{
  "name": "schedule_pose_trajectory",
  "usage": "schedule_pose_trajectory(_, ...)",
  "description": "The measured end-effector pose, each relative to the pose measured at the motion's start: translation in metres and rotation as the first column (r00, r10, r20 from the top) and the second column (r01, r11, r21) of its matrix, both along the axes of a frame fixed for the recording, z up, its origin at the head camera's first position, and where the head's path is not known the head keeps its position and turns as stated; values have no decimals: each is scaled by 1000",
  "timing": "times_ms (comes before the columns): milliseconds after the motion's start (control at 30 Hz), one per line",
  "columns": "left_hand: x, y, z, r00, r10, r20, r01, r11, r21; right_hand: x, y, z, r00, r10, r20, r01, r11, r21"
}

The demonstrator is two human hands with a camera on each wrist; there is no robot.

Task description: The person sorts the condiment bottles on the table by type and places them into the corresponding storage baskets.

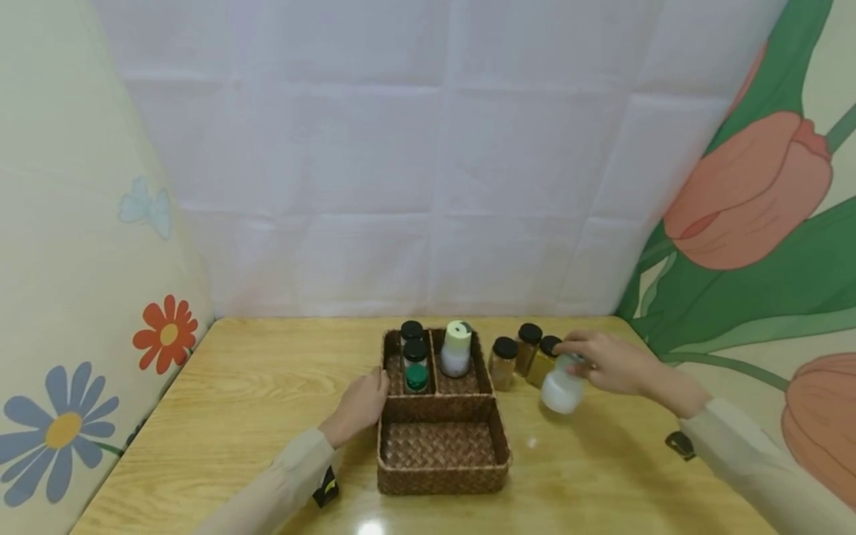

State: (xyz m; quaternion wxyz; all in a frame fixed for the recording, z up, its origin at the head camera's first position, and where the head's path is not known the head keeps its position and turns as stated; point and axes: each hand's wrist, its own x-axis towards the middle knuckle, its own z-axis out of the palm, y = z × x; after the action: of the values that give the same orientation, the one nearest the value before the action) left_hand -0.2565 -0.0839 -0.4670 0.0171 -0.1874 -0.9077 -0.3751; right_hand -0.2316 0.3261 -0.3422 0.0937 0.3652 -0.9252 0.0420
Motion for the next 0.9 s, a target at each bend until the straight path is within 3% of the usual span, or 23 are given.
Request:
schedule_pose_trajectory(167, 1, -3, 2, 994, -61, -90, 53, 995, -90, -2, -7, 4, 1000, 1, 14, -1, 1000, 13)
schedule_pose_trajectory(233, 1, -3, 2, 981, -98, -168, 68, 982, -176, -3, -9, 5, 1000, 8, 15, -8, 1000, 18)
schedule_pose_trajectory(300, 2, -3, 2, 980, -96, -174, 64, 981, -181, -3, -12, 7, 1000, 13, 18, -14, 1000, 16)
schedule_pose_trajectory(400, 1, -2, 2, 991, -68, -111, 52, 988, -144, -4, -15, 10, 1000, 22, 20, -23, 1000, 9)
schedule_pose_trajectory(467, 1, -1, 2, 1000, -23, -7, 22, 999, -49, -5, -17, 13, 999, 26, 25, -27, 1000, 8)
schedule_pose_trajectory(533, 0, 0, 1, 999, -2, 44, 2, 1000, -2, -5, -19, 15, 999, 28, 23, -28, 1000, 11)
schedule_pose_trajectory(900, 1, 1, 3, 999, 20, 46, -20, 1000, 2, -7, -28, 28, 999, 20, -28, -20, 1000, 10)
